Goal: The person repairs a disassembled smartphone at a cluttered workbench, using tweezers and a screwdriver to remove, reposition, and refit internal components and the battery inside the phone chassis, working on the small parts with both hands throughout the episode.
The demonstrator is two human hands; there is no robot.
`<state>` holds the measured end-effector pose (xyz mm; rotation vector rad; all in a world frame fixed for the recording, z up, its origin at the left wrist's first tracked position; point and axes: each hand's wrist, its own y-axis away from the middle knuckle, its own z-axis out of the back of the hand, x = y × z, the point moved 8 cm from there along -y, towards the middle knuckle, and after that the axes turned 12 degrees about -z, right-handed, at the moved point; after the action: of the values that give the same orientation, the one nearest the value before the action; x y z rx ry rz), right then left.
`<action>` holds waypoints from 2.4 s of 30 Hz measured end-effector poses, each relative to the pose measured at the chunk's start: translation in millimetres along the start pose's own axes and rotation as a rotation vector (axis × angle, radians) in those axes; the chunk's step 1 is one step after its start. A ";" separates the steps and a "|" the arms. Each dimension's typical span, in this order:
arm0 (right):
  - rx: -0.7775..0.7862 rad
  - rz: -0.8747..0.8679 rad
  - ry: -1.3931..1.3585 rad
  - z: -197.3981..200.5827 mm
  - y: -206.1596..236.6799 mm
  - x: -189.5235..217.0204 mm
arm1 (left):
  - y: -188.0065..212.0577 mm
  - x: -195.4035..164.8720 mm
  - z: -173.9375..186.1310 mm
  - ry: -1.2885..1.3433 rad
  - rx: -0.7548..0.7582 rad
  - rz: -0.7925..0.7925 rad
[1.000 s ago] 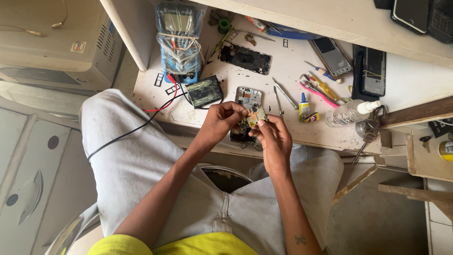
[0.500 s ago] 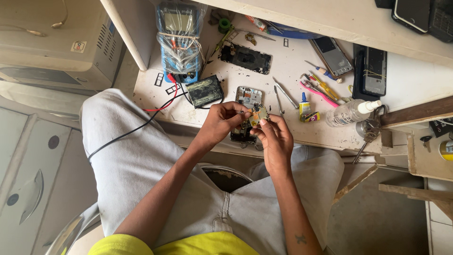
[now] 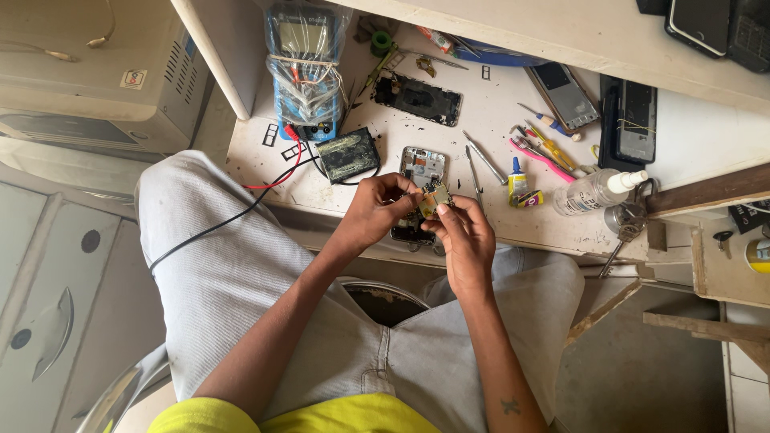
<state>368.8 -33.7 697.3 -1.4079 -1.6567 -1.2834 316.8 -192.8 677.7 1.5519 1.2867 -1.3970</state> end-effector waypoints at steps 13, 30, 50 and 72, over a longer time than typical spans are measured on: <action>-0.010 -0.017 -0.021 -3.2 0.2 -2.3 | 2.8 -4.7 0.1 0.024 0.004 0.007; -0.124 0.003 0.043 34.4 -10.9 9.2 | 5.5 10.6 9.1 -0.130 -0.055 0.173; -0.198 -0.029 -0.120 65.8 -21.3 1.1 | 25.9 -25.9 -49.2 -1.333 0.339 -0.338; -0.185 -0.047 -0.084 61.6 -22.4 7.8 | 24.7 -31.2 -57.6 -1.430 0.354 -0.418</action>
<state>353.7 27.1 676.6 -1.5584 -1.6700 -1.4541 359.8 -153.2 716.2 0.1108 0.4221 -2.3522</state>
